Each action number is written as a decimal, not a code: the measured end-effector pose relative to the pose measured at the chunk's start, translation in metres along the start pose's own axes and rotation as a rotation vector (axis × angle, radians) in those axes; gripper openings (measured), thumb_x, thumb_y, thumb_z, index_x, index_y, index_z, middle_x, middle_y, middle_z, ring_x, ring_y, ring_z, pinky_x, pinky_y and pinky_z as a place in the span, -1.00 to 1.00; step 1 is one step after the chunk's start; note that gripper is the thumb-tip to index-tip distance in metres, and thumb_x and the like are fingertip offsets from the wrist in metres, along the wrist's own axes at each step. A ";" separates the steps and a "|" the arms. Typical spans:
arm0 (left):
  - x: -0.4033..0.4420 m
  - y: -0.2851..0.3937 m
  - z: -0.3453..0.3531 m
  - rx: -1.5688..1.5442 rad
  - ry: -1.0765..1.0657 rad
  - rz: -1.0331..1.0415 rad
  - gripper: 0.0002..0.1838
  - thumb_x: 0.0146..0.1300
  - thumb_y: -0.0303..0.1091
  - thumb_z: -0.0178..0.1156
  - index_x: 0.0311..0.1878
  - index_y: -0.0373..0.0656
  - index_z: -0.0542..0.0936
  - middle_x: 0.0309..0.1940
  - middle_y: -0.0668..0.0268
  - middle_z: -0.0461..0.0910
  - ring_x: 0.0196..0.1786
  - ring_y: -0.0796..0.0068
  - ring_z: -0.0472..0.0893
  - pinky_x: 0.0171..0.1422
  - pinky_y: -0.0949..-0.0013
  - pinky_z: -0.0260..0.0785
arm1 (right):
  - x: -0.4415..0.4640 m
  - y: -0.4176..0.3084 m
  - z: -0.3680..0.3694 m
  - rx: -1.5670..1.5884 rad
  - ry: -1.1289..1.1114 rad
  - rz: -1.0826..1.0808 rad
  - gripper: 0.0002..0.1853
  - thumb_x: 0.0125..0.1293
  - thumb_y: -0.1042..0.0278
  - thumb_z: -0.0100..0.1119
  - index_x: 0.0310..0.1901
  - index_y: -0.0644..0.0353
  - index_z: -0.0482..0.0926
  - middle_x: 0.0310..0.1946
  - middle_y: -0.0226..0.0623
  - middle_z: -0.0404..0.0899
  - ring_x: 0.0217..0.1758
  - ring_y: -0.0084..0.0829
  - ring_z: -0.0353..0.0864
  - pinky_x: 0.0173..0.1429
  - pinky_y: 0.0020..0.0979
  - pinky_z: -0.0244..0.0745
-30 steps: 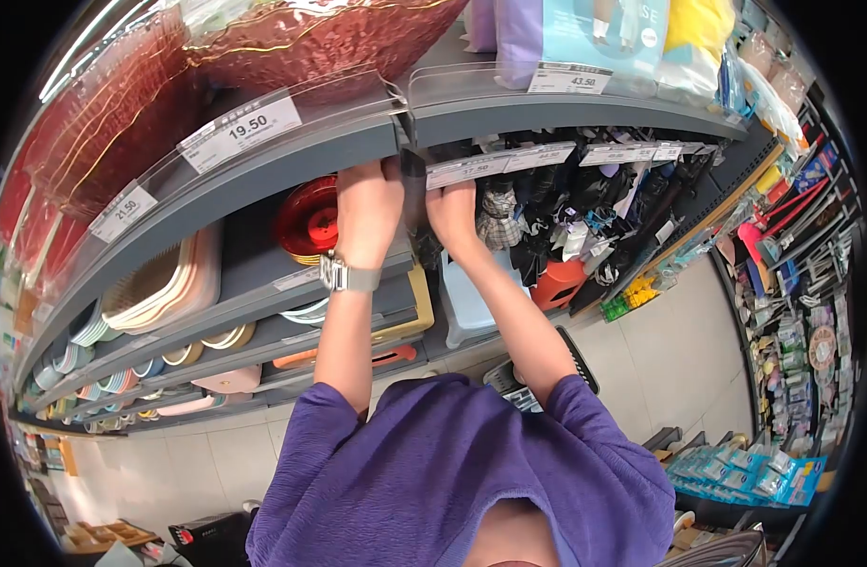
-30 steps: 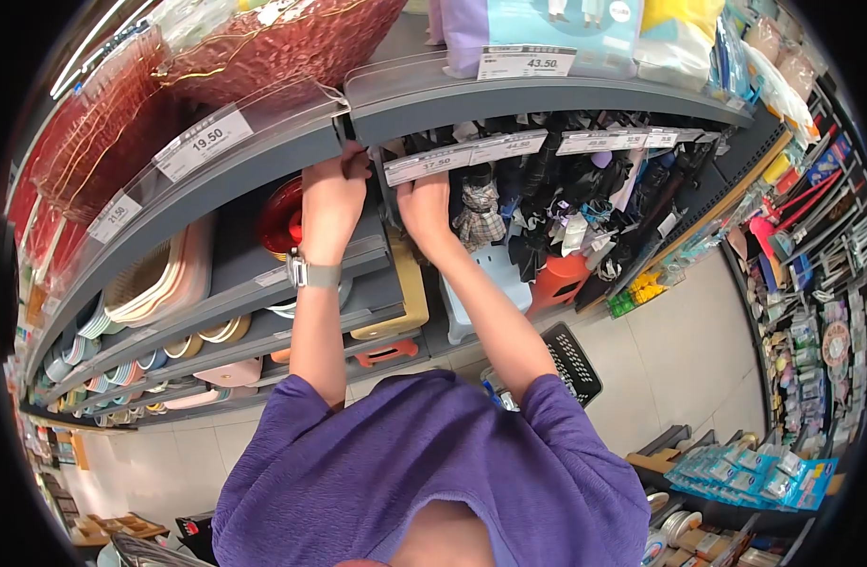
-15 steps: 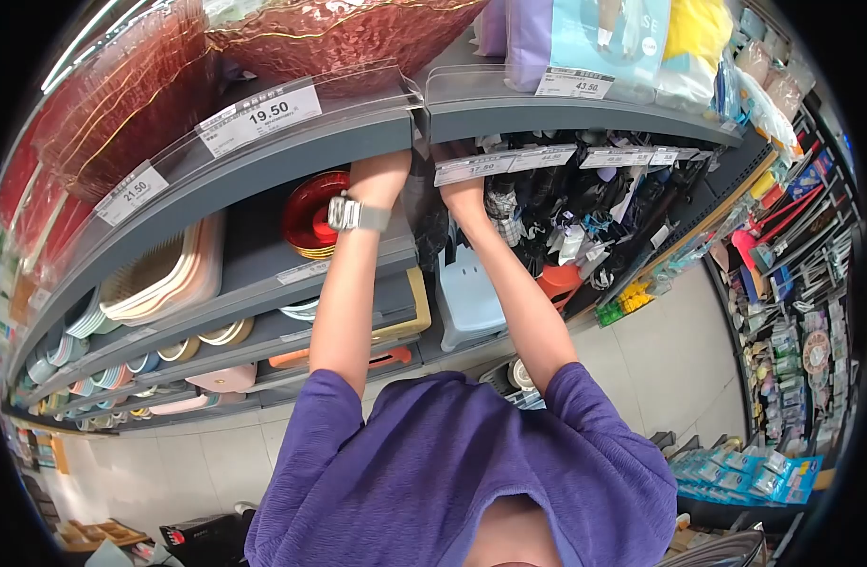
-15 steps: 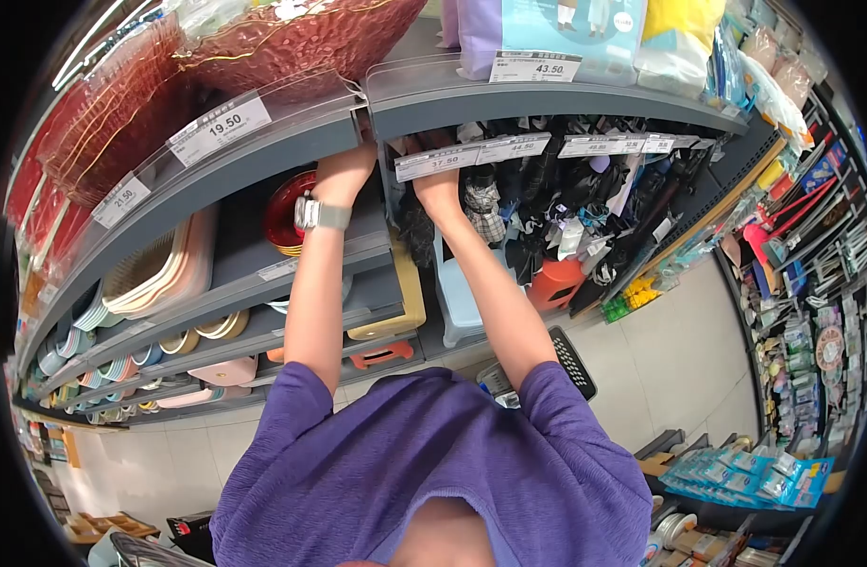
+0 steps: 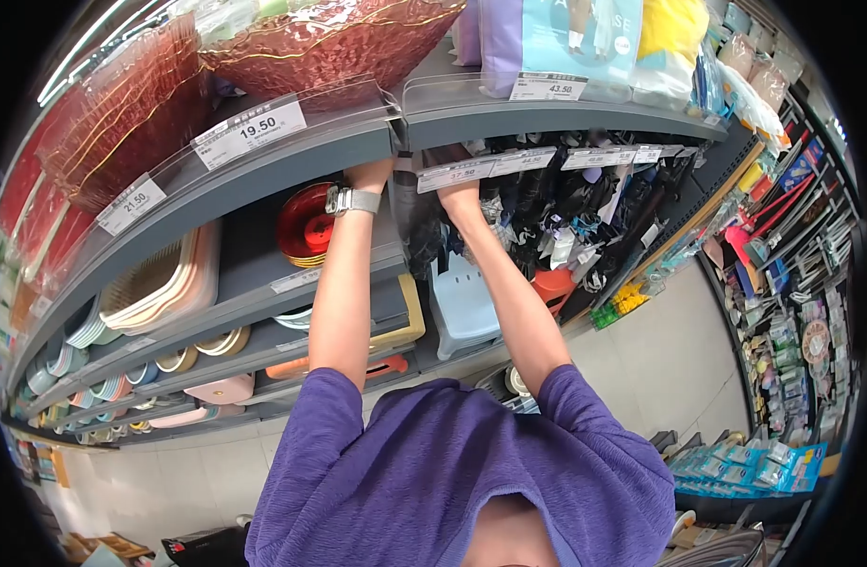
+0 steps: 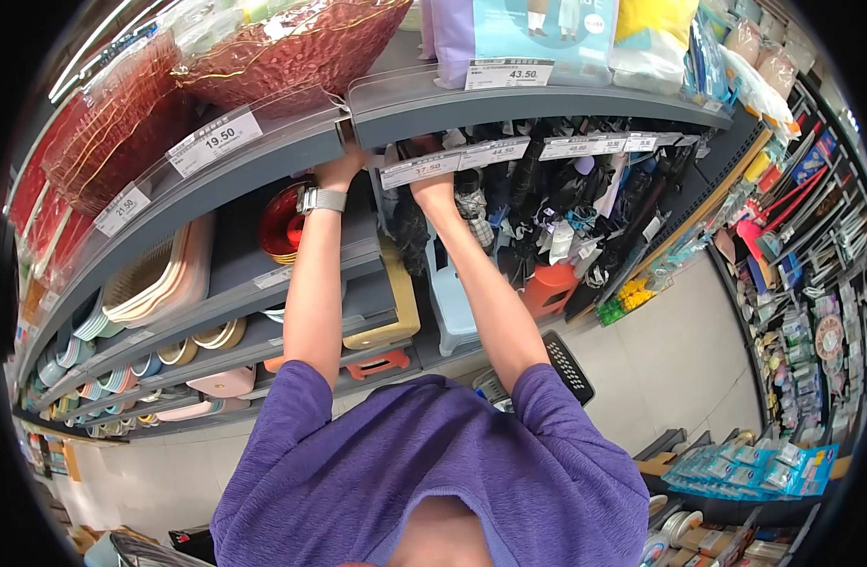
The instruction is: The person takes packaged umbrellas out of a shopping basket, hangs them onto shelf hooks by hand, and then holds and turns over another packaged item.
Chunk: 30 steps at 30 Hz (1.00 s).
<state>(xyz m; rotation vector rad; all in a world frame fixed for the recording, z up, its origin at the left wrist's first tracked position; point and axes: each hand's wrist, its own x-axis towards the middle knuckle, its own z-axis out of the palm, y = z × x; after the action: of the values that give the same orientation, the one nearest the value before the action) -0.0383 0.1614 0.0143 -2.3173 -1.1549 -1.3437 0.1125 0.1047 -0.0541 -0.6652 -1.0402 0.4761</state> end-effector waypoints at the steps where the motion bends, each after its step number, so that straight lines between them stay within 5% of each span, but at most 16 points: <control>1: -0.001 0.000 0.004 0.091 0.062 0.046 -0.50 0.11 0.05 0.33 -0.05 -0.16 0.69 -0.13 0.06 0.70 -0.12 -0.11 0.67 0.07 -0.10 0.47 | -0.002 -0.003 0.000 -0.330 -0.013 -0.118 -0.84 0.45 0.40 0.15 -0.06 0.29 0.56 -0.17 -0.28 0.62 -0.08 -0.44 0.58 0.11 -0.39 0.48; 4: 0.000 -0.005 0.015 0.083 0.227 0.198 -0.80 0.20 -0.23 0.20 -0.33 -0.16 0.69 -0.40 0.08 0.68 -0.35 -0.01 0.65 -0.22 0.00 0.49 | -0.018 -0.033 0.004 -0.354 0.066 0.004 -0.82 0.34 0.51 0.22 -0.05 0.33 0.57 -0.17 -0.26 0.63 -0.09 -0.45 0.59 0.07 -0.40 0.49; 8: 0.005 0.001 0.009 0.039 0.233 0.130 -0.77 0.21 -0.19 0.21 -0.34 -0.16 0.69 -0.39 0.09 0.68 -0.36 -0.01 0.66 -0.23 0.00 0.49 | -0.032 -0.060 0.006 -0.195 0.128 0.017 -0.79 0.31 0.60 0.20 -0.02 0.34 0.57 -0.17 -0.27 0.63 -0.11 -0.48 0.59 0.02 -0.41 0.50; 10: 0.008 -0.003 0.006 0.027 -0.203 -0.076 -0.31 0.21 0.23 0.24 0.20 -0.13 0.59 -0.04 -0.01 0.67 0.04 -0.11 0.64 0.11 -0.11 0.48 | -0.036 -0.065 0.007 -0.083 0.187 0.065 -0.82 0.31 0.64 0.17 -0.06 0.36 0.59 -0.20 -0.31 0.64 -0.11 -0.50 0.59 0.00 -0.42 0.50; 14: -0.006 -0.004 0.014 -0.057 0.052 -0.034 -0.33 0.20 0.22 0.27 0.19 -0.11 0.60 -0.06 0.01 0.67 0.00 -0.12 0.65 0.06 -0.11 0.50 | -0.040 -0.073 0.005 -0.084 0.165 0.113 -0.85 0.30 0.67 0.16 -0.11 0.39 0.61 -0.23 -0.33 0.66 -0.13 -0.51 0.60 0.00 -0.43 0.49; 16: -0.009 0.000 0.016 -0.013 0.263 0.087 -0.69 0.15 -0.13 0.28 -0.19 -0.18 0.69 -0.27 0.05 0.70 -0.24 -0.06 0.68 -0.12 0.00 0.52 | -0.042 -0.079 0.005 -0.151 0.148 0.120 -0.88 0.30 0.69 0.17 -0.15 0.41 0.61 -0.23 -0.32 0.68 -0.14 -0.51 0.60 0.00 -0.44 0.47; 23: -0.005 -0.019 0.038 0.029 0.195 0.214 -0.74 0.14 -0.20 0.26 -0.23 -0.19 0.67 -0.31 0.04 0.69 -0.27 -0.08 0.66 -0.16 -0.02 0.50 | -0.058 -0.081 0.002 0.205 0.185 0.151 -0.87 0.40 0.62 0.19 -0.05 0.39 0.57 -0.17 -0.26 0.71 -0.10 -0.51 0.68 0.00 -0.48 0.55; 25: -0.006 -0.006 0.014 -0.174 0.067 0.070 -0.78 0.16 -0.24 0.22 -0.26 -0.19 0.66 -0.34 0.04 0.67 -0.30 -0.07 0.65 -0.19 -0.03 0.48 | -0.055 -0.075 -0.003 0.227 0.186 0.154 -0.86 0.42 0.60 0.19 -0.04 0.39 0.56 -0.17 -0.26 0.71 -0.12 -0.52 0.68 -0.01 -0.47 0.56; 30: -0.009 -0.007 0.034 -0.087 0.185 0.001 -0.81 0.17 -0.24 0.22 -0.27 -0.14 0.67 -0.37 0.08 0.66 -0.32 -0.04 0.65 -0.21 -0.03 0.48 | -0.054 -0.075 0.001 0.196 0.216 0.131 -0.88 0.45 0.59 0.15 -0.03 0.39 0.55 -0.18 -0.27 0.70 -0.17 -0.52 0.68 -0.05 -0.44 0.57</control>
<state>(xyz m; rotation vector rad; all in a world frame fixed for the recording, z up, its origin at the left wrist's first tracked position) -0.0246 0.1799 -0.0131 -2.1938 -1.0579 -1.5986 0.0921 0.0168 -0.0345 -0.5977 -0.7383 0.5982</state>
